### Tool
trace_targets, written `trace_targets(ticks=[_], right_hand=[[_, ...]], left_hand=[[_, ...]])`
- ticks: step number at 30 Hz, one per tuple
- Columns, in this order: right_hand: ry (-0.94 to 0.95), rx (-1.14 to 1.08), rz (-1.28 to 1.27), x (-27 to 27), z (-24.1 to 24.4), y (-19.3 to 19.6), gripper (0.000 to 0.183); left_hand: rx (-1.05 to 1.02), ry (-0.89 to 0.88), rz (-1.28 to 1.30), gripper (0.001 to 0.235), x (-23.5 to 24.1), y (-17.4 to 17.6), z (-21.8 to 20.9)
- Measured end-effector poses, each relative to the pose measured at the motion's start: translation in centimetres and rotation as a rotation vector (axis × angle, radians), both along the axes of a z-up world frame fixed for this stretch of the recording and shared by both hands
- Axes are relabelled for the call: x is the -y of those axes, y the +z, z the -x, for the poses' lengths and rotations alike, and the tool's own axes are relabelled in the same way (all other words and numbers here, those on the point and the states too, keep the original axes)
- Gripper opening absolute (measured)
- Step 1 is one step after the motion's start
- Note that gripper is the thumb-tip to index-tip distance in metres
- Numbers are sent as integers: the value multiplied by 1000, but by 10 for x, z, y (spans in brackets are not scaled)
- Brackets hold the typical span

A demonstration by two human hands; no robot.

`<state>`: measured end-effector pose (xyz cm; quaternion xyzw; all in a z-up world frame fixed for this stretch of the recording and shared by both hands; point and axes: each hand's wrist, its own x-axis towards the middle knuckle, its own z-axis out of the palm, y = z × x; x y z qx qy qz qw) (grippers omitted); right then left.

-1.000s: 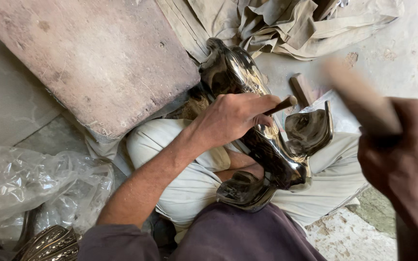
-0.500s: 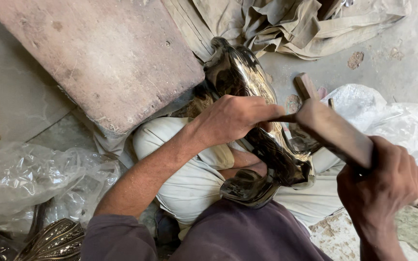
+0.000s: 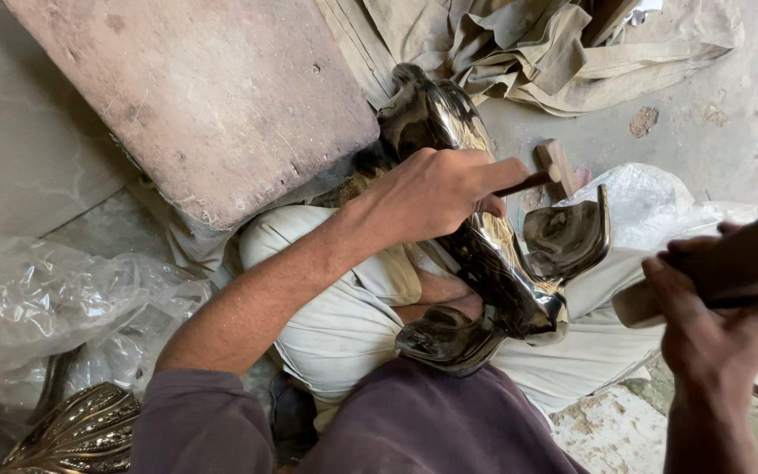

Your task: The person uses a hammer and chisel to engrave intricate patterns onto a polished metal object. They hold the object steady with one hand while striking the chisel with the other to create detailed designs.

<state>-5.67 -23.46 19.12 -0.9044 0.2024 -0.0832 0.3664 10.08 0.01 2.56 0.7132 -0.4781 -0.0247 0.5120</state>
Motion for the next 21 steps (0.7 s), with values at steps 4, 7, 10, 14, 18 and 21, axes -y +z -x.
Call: trace_targets(ticks=[4, 7, 10, 14, 18, 21], right_hand=[[362, 6, 1114, 3, -24, -6, 34], [244, -80, 454, 7, -41, -9, 28], [493, -36, 831, 4, -64, -2, 18], [688, -220, 1095, -19, -102, 21, 17], [777, -383, 1221, -63, -136, 46, 24], [868, -342, 1278, -92, -150, 58, 27]], left_hand=[[7, 33, 76, 43, 1, -8, 5], [-80, 108, 95, 27, -1, -19, 16], [-181, 267, 108, 30, -2, -26, 29], [-283, 496, 187, 34, -1, -30, 49], [-415, 604, 247, 33, -2, -23, 64], [-559, 647, 354, 29, 0, -13, 73]])
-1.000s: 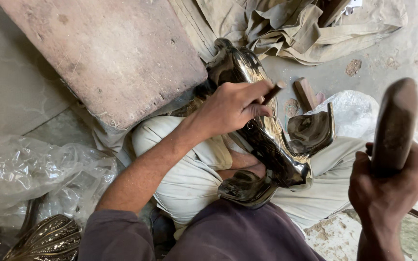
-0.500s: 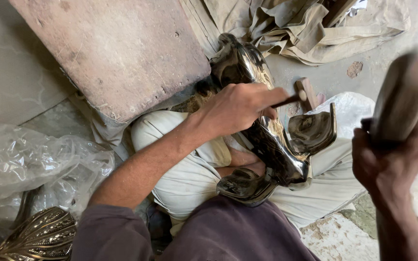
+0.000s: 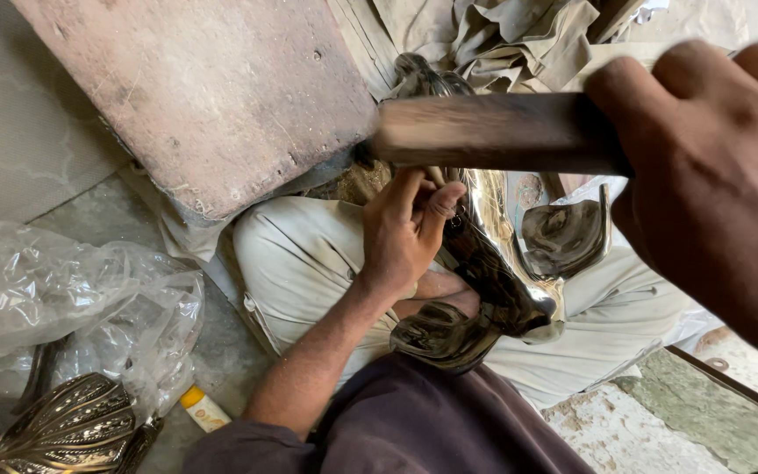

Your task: The person uses a hammer and chisel to engrave intricate patterns onto a polished metal object. They hold the object steady with one hand while striking the chisel with the other to create detailed designs.

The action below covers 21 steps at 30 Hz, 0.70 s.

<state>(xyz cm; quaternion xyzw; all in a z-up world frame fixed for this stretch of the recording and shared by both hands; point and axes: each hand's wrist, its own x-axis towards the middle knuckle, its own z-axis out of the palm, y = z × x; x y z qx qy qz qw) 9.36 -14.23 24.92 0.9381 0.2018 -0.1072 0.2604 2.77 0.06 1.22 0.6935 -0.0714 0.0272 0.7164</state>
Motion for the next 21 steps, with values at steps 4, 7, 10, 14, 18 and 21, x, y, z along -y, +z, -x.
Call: trace_targets(ticks=[4, 7, 10, 14, 18, 21], right_hand=[[105, 7, 189, -16, -4, 7, 18], [140, 64, -14, -11, 3, 10, 25], [126, 113, -113, -7, 8, 12, 30], [210, 145, -88, -20, 0, 13, 34], [273, 177, -170, -46, -17, 9, 21], [256, 97, 97, -57, -21, 7, 15]], left_hand=[[-108, 45, 104, 25, -4, 11, 9], [-156, 97, 257, 24, -2, 13, 12], [-174, 106, 314, 23, 4, 11, 16], [-113, 131, 293, 20, 11, 5, 22], [-120, 179, 315, 20, 17, 1, 26], [-134, 181, 306, 20, 17, 1, 24]])
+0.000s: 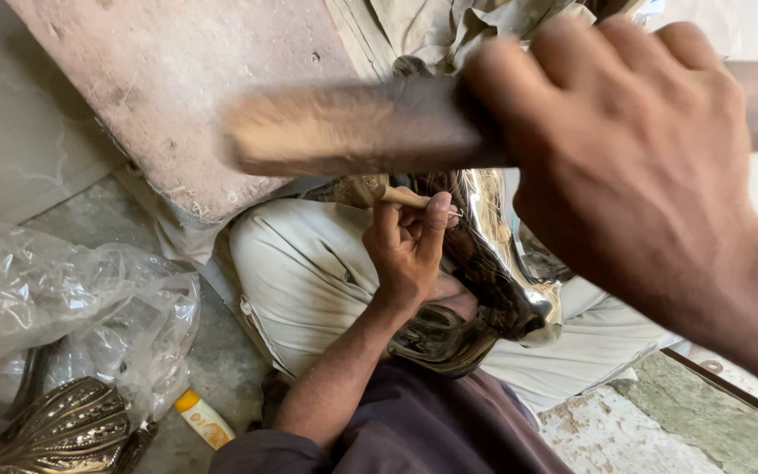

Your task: The person uses a hammer and chisel to engrave intricate patterns onto a polished metal object. They hold the object steady with one hand while striking the chisel with the other to create detailed designs.

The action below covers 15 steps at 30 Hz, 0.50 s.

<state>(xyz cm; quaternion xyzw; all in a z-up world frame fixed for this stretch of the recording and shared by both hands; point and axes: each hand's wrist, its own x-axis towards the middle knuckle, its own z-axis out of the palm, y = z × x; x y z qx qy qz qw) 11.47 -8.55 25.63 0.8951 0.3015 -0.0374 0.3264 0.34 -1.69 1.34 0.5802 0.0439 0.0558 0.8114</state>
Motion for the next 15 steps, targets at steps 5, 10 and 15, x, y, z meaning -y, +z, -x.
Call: trace_targets(ticks=[5, 10, 15], right_hand=[[80, 62, 125, 11, -3, -2, 17], [-159, -83, 44, 42, -7, -5, 21], [-205, -41, -481, 78, 3, -9, 32]], left_hand=[[-7, -105, 38, 22, -8, 2, -7], [80, -239, -164, 27, -16, 0, -24], [193, -295, -224, 29, -17, -2, -33]])
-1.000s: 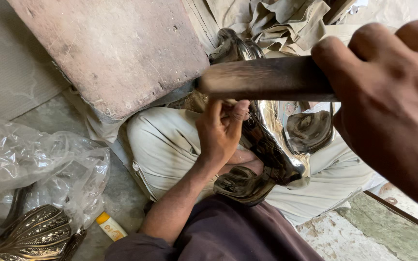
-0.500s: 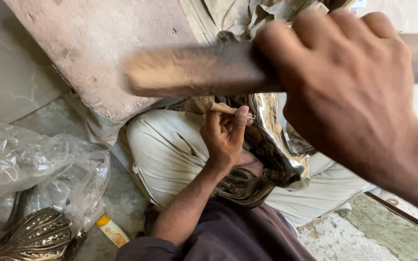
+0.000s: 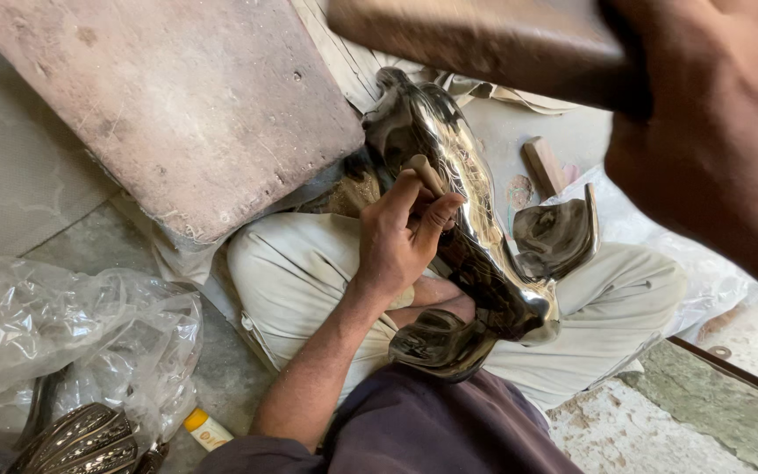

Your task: The person uses a hammer and chisel to engrave intricate patterns onto a polished metal object. They hold the object steady with one hand while striking the chisel with the other to create detailed designs.

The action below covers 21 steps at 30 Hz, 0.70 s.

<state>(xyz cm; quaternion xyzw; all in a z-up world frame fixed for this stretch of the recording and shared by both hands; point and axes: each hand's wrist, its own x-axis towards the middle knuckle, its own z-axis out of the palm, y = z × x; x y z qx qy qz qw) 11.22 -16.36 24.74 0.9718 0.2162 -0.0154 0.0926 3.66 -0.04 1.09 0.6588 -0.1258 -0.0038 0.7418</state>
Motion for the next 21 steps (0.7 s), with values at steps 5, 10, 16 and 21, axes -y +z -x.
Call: trace_targets(ticks=[5, 10, 16, 21], right_hand=[[-57, -63, 6, 16, 10, -3, 32], [-132, -54, 168, 23, 17, -2, 32], [-317, -161, 118, 55, 48, -13, 33], [-412, 27, -159, 75, 119, -29, 31]], left_hand=[[49, 15, -41, 32, 0, -4, 1], [101, -73, -254, 35, 2, -6, -9], [282, -214, -205, 30, -2, 0, -24], [419, -367, -227, 36, -4, 9, -33]])
